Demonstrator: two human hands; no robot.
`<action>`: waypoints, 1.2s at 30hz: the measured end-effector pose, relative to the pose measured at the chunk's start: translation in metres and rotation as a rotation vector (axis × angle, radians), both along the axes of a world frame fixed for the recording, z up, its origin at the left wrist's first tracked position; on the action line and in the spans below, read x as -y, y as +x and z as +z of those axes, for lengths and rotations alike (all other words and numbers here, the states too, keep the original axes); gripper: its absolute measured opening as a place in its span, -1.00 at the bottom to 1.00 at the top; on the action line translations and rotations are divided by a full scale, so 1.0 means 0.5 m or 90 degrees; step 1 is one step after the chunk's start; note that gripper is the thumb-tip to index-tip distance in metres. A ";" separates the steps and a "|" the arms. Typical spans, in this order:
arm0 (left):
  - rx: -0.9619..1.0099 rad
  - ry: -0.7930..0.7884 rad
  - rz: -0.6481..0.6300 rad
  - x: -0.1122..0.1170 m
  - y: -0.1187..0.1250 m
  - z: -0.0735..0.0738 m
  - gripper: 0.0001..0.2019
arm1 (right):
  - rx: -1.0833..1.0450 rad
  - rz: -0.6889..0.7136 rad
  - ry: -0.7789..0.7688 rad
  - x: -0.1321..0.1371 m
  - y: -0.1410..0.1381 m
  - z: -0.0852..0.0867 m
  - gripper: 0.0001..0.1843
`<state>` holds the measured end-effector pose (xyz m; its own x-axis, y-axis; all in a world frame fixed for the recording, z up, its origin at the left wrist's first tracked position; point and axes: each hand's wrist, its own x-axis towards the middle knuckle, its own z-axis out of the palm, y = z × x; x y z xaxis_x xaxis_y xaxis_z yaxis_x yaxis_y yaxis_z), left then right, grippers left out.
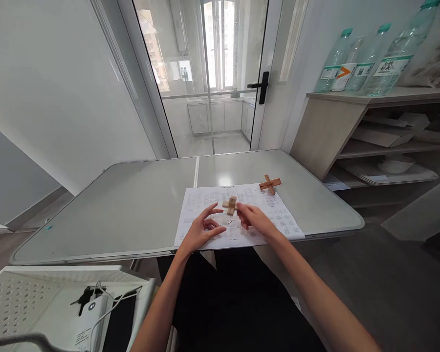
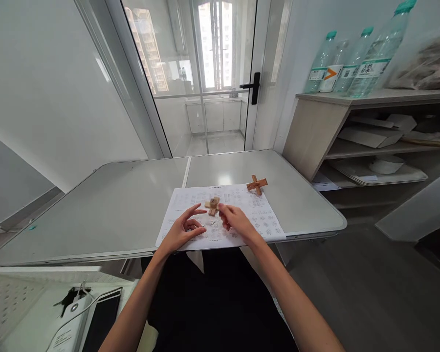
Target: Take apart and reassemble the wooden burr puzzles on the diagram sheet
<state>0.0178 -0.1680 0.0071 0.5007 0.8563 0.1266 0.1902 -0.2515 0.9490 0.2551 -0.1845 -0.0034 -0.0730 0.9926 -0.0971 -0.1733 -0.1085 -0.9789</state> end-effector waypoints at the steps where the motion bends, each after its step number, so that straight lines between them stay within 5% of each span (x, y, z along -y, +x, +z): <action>1: 0.000 -0.001 0.003 0.000 0.001 0.001 -0.27 | -0.042 -0.031 -0.016 -0.005 0.016 -0.003 -0.47; 8: -0.044 -0.002 0.012 -0.001 0.002 0.002 -0.52 | -0.320 -0.172 -0.096 -0.029 0.101 -0.025 -0.70; 19: -0.047 0.006 0.028 0.000 0.003 0.003 -0.57 | -0.512 -0.208 -0.114 -0.045 0.137 -0.037 -0.74; 27: -0.045 0.001 0.028 -0.002 0.002 -0.003 -0.59 | -0.394 -0.184 -0.037 -0.040 0.104 -0.047 -0.72; 36: -0.026 0.010 0.026 -0.007 0.000 -0.009 -0.58 | -0.011 -0.105 0.115 0.005 0.013 -0.046 -0.67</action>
<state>0.0180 -0.1644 0.0025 0.4708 0.8740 0.1204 0.2396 -0.2580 0.9360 0.2616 -0.1872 -0.0265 0.0908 0.9924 0.0832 -0.1906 0.0993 -0.9766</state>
